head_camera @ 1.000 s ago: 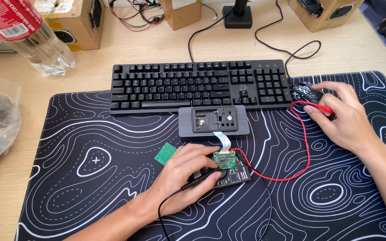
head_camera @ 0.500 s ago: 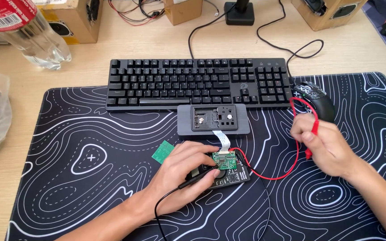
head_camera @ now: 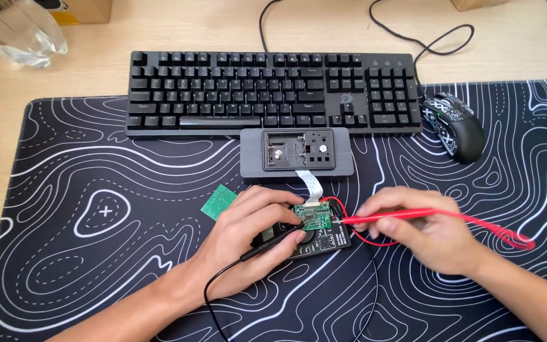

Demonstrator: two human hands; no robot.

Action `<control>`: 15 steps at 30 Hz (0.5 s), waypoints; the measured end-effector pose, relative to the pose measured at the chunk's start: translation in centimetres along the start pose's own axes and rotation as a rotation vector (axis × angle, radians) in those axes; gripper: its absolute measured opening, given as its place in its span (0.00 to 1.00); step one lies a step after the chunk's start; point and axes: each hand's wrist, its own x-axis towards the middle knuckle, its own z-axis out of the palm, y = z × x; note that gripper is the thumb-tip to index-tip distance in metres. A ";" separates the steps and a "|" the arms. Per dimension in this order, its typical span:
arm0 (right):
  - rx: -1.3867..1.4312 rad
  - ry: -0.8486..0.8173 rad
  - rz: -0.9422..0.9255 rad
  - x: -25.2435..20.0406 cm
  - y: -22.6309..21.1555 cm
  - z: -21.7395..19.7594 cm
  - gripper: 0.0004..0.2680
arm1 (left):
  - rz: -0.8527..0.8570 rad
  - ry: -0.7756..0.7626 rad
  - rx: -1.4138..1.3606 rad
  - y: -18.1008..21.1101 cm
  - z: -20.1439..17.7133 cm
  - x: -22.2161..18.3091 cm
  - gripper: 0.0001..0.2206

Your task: Testing a printed circuit board (PCB) using a multimeter probe to check various test points.

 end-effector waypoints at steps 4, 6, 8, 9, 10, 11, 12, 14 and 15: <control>-0.207 -0.063 -0.154 0.6 -0.4 1.4 0.09 | -0.011 -0.013 0.013 0.0 0.1 -0.1 0.05; -0.208 -0.122 -0.236 0.8 -0.7 1.8 0.09 | 0.008 0.016 0.003 0.3 0.0 0.2 0.05; -0.210 -0.120 -0.253 0.8 -0.5 1.6 0.09 | -0.004 0.016 -0.004 0.0 0.1 0.3 0.05; -0.183 -0.134 -0.243 0.5 -0.4 1.8 0.09 | -0.057 0.010 -0.023 0.1 0.4 -0.2 0.05; -0.191 -0.134 -0.250 0.8 -0.4 1.6 0.09 | -0.047 0.015 -0.021 -0.1 0.3 0.1 0.05; -0.198 -0.139 -0.261 0.8 -0.4 1.7 0.09 | -0.074 0.010 -0.017 -0.1 0.3 -0.1 0.05; -0.204 -0.144 -0.273 0.7 -0.3 1.8 0.09 | -0.101 0.006 -0.013 -0.1 0.3 -0.2 0.05; -0.211 -0.150 -0.301 1.0 -0.5 1.8 0.09 | -0.087 0.011 -0.015 -0.1 0.3 -0.2 0.05; -0.224 -0.161 -0.335 1.2 -0.6 1.8 0.09 | -0.068 0.025 -0.015 -0.2 0.2 -0.2 0.05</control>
